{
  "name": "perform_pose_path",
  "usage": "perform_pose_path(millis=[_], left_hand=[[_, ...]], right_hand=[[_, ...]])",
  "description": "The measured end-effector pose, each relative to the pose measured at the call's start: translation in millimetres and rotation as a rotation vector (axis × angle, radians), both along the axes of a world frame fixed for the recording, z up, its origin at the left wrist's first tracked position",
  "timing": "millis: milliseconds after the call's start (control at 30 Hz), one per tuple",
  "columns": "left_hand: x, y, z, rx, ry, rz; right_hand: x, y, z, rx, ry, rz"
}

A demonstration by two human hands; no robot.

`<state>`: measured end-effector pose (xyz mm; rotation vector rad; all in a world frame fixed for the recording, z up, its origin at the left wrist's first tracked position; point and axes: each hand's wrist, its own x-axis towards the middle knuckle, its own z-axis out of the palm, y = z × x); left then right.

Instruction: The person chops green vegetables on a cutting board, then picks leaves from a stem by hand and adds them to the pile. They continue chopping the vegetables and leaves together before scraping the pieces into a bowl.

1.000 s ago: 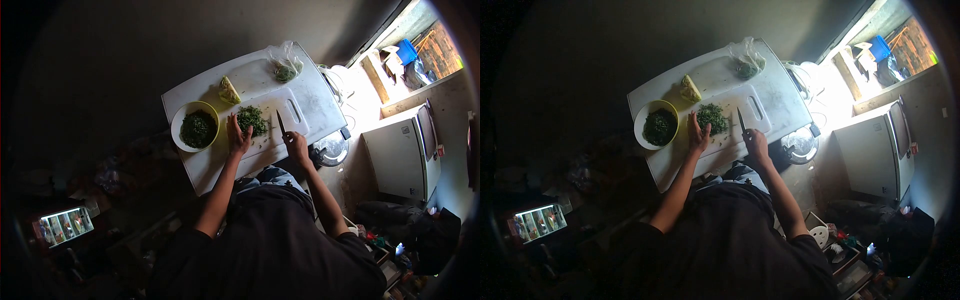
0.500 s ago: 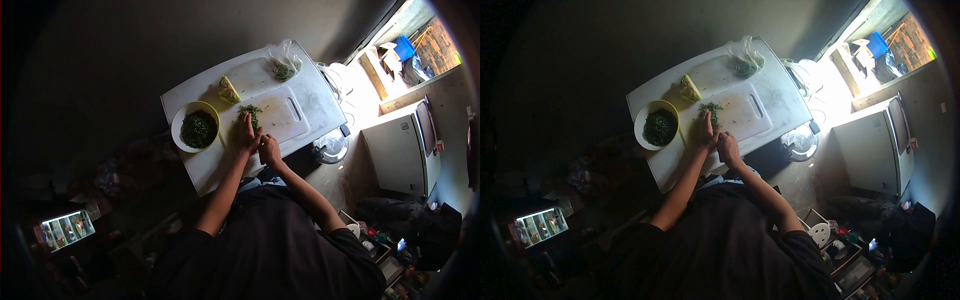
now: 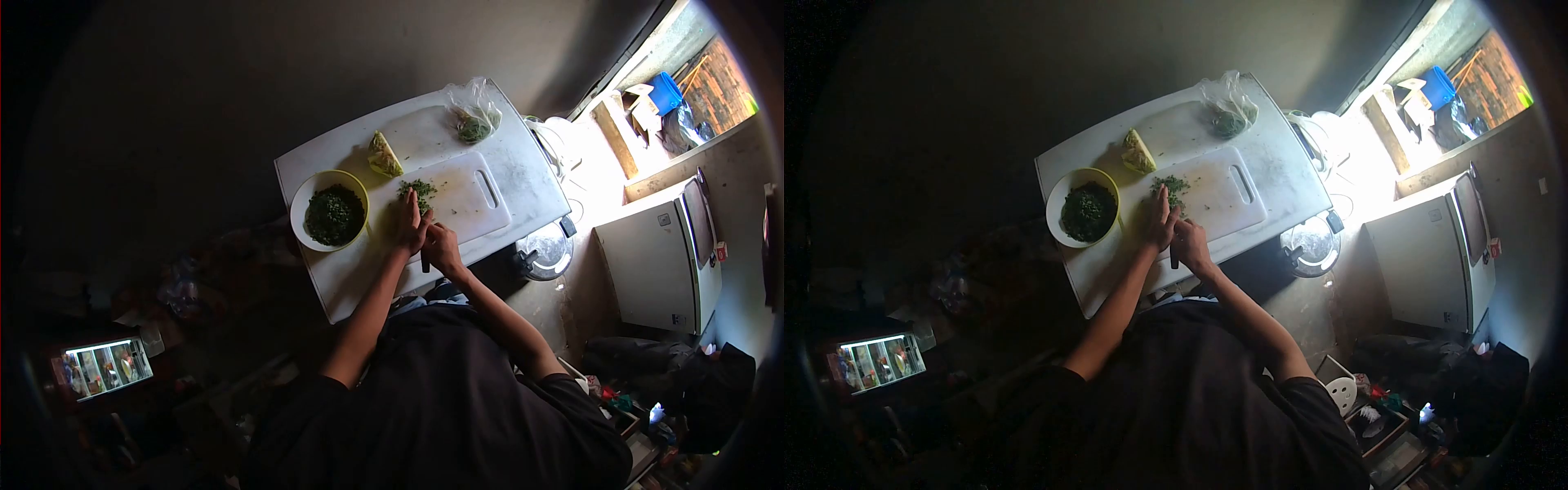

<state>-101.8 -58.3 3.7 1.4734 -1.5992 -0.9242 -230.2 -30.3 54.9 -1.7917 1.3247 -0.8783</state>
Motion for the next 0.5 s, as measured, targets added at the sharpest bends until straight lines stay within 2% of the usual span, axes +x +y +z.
perform_pose_path(millis=[233, 500], left_hand=[[-1.5, -5.3, 22.3, -0.060, 0.054, -0.016], [-9.7, 2.7, 37.7, -0.099, 0.096, -0.001]], right_hand=[[-0.1, -3.0, 16.2, -0.031, -0.035, -0.030], [-7.1, 1.5, 45.3, -0.014, 0.041, 0.002]])
